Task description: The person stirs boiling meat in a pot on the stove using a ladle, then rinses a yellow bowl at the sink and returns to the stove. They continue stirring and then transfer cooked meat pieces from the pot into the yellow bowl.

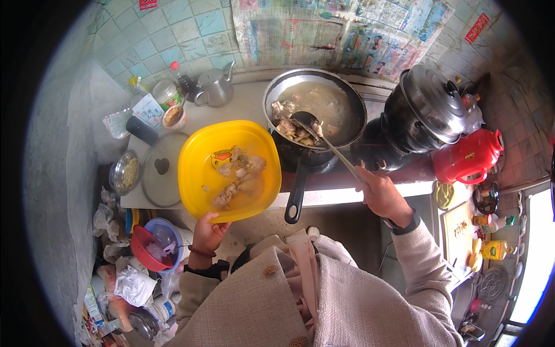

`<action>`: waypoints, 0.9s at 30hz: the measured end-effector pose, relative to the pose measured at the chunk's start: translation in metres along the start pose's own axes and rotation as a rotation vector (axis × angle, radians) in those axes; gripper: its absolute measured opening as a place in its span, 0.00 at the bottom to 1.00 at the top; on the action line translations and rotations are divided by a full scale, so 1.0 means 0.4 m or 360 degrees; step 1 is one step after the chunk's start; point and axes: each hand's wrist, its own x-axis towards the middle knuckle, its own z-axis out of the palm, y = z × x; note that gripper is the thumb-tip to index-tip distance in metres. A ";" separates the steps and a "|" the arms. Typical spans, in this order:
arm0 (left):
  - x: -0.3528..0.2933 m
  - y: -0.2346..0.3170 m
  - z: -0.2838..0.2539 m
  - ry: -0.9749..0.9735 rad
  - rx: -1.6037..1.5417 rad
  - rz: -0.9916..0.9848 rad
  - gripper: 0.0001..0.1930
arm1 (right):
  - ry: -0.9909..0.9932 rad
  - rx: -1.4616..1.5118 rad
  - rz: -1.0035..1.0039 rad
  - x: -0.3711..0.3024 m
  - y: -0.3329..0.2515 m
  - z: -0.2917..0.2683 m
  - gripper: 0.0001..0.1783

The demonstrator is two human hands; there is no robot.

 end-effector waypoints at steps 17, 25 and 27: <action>-0.014 -0.001 0.002 -0.0013 0.0009 -0.0004 0.22 | 0.0012 -0.0011 0.0054 -0.022 -0.019 0.005 0.20; -0.020 -0.003 0.000 -0.0032 0.0024 -0.0012 0.22 | 0.0063 -0.0110 -0.0004 -0.034 -0.001 0.022 0.22; -0.021 -0.004 -0.002 -0.0031 0.0024 -0.0016 0.22 | 0.0109 -0.0177 -0.0110 -0.036 0.007 0.032 0.22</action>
